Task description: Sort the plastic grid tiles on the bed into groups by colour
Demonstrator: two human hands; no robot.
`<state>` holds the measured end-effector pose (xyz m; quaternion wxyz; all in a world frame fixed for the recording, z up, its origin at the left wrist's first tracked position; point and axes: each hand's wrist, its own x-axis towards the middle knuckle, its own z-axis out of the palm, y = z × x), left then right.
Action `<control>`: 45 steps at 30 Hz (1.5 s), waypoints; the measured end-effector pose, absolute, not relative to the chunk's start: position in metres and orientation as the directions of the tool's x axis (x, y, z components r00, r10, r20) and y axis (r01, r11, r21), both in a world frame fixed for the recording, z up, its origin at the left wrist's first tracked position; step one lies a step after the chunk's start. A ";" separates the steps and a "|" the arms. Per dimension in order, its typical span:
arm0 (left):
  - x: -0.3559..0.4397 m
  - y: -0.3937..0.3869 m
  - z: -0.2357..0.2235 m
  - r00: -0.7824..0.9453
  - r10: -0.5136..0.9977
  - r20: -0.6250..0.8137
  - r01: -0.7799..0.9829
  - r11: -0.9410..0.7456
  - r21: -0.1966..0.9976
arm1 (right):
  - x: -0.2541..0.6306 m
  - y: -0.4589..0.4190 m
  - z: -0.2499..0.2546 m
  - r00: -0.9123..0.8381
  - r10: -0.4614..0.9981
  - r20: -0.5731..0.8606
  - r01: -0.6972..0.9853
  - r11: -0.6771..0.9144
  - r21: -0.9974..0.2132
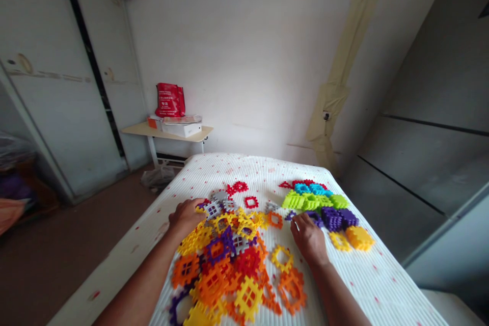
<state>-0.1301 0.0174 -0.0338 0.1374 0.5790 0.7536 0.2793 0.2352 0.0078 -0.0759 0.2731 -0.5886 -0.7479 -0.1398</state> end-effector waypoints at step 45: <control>-0.086 -0.041 -0.039 0.172 0.949 0.264 0.698 -0.307 0.647 | 0.232 0.003 -0.072 -0.218 0.817 0.534 0.934 0.333 -0.128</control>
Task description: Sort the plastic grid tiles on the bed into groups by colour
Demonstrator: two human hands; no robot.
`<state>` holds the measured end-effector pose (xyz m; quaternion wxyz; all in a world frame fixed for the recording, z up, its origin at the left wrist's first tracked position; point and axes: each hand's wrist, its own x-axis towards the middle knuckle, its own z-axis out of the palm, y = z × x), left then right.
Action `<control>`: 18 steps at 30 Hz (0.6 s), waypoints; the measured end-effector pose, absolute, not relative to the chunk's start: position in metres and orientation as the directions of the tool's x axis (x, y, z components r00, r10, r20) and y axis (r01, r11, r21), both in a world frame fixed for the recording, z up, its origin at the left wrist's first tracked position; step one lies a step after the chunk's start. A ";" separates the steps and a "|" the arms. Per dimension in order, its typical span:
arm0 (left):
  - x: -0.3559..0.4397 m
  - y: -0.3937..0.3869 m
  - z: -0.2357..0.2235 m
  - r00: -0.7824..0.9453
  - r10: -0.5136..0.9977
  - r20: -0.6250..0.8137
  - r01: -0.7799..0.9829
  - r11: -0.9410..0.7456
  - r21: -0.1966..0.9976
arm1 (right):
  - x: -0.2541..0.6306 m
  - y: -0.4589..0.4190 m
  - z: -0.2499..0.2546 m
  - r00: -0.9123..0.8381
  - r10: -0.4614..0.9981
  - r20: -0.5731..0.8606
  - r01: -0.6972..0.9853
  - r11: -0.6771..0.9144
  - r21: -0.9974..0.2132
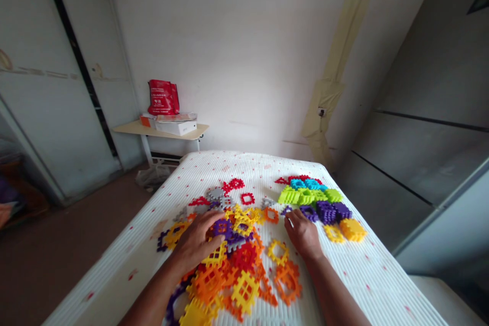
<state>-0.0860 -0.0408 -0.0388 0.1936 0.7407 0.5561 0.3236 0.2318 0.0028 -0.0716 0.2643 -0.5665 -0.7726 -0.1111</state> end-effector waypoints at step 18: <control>-0.083 -0.033 -0.048 0.147 0.929 0.340 0.800 -0.313 0.511 | 0.229 0.001 -0.070 -0.214 0.825 0.523 0.932 0.333 -0.144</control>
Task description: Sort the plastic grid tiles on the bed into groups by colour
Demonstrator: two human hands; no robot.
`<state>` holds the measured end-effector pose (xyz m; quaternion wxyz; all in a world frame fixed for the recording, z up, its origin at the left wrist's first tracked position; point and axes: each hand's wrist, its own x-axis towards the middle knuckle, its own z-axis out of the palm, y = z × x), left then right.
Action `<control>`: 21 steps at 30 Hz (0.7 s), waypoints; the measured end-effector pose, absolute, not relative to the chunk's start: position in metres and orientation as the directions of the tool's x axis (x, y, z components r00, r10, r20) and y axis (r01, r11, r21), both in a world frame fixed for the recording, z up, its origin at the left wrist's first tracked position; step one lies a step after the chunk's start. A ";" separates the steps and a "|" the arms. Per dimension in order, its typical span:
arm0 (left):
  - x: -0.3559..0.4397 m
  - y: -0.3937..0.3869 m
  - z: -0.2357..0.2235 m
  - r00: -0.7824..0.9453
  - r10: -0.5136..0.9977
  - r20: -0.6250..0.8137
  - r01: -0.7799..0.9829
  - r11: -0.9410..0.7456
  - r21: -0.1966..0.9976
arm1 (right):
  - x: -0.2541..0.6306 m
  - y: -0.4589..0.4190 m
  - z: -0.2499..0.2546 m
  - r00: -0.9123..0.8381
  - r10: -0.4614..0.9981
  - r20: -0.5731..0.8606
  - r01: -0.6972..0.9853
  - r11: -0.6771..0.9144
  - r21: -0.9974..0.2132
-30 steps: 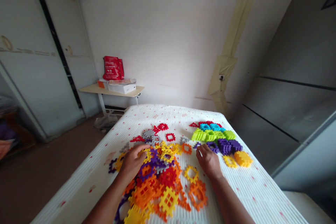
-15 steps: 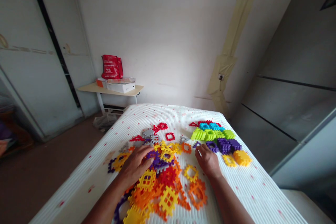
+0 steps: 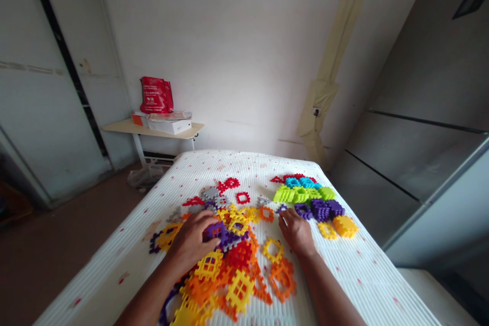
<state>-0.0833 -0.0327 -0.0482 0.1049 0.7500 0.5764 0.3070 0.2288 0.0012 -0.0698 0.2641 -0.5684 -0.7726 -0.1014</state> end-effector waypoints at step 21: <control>-0.043 -0.052 -0.032 0.041 0.999 -0.014 0.069 0.011 0.998 | 0.135 -0.062 -0.025 -0.423 0.642 0.639 0.550 0.743 -0.382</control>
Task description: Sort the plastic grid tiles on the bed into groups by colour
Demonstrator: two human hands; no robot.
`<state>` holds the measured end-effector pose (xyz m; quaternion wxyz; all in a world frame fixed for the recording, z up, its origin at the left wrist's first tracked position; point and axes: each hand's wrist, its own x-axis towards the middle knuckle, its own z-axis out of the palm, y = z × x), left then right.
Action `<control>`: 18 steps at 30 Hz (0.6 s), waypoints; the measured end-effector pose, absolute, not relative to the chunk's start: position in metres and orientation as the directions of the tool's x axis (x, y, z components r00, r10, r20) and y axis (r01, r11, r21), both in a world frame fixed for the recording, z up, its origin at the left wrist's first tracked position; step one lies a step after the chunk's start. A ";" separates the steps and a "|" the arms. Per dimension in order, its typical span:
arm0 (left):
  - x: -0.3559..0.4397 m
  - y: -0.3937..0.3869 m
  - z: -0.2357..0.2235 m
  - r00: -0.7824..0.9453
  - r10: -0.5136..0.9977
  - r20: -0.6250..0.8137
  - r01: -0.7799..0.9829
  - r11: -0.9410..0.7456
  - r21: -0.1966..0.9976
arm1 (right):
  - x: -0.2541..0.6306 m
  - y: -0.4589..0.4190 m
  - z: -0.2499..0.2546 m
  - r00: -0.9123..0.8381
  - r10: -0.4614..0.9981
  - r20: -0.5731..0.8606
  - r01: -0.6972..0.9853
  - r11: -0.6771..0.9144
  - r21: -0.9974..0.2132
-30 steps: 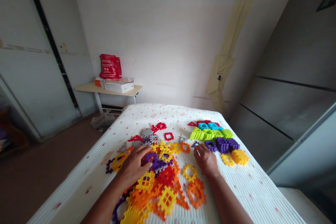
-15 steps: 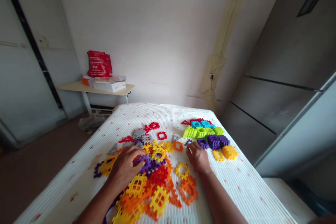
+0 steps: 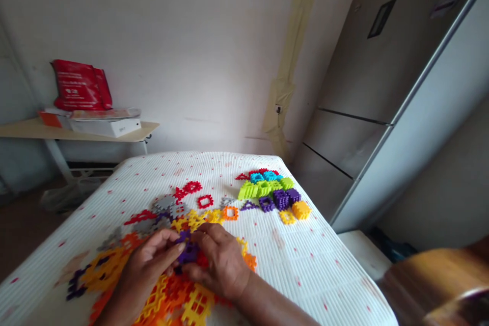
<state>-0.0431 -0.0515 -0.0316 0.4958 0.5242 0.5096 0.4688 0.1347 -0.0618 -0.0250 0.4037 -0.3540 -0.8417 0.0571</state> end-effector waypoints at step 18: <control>-0.045 -0.046 -0.052 0.041 0.997 -0.069 -0.013 0.070 0.997 | 0.147 -0.060 -0.026 -0.526 0.649 0.549 0.545 0.753 -0.368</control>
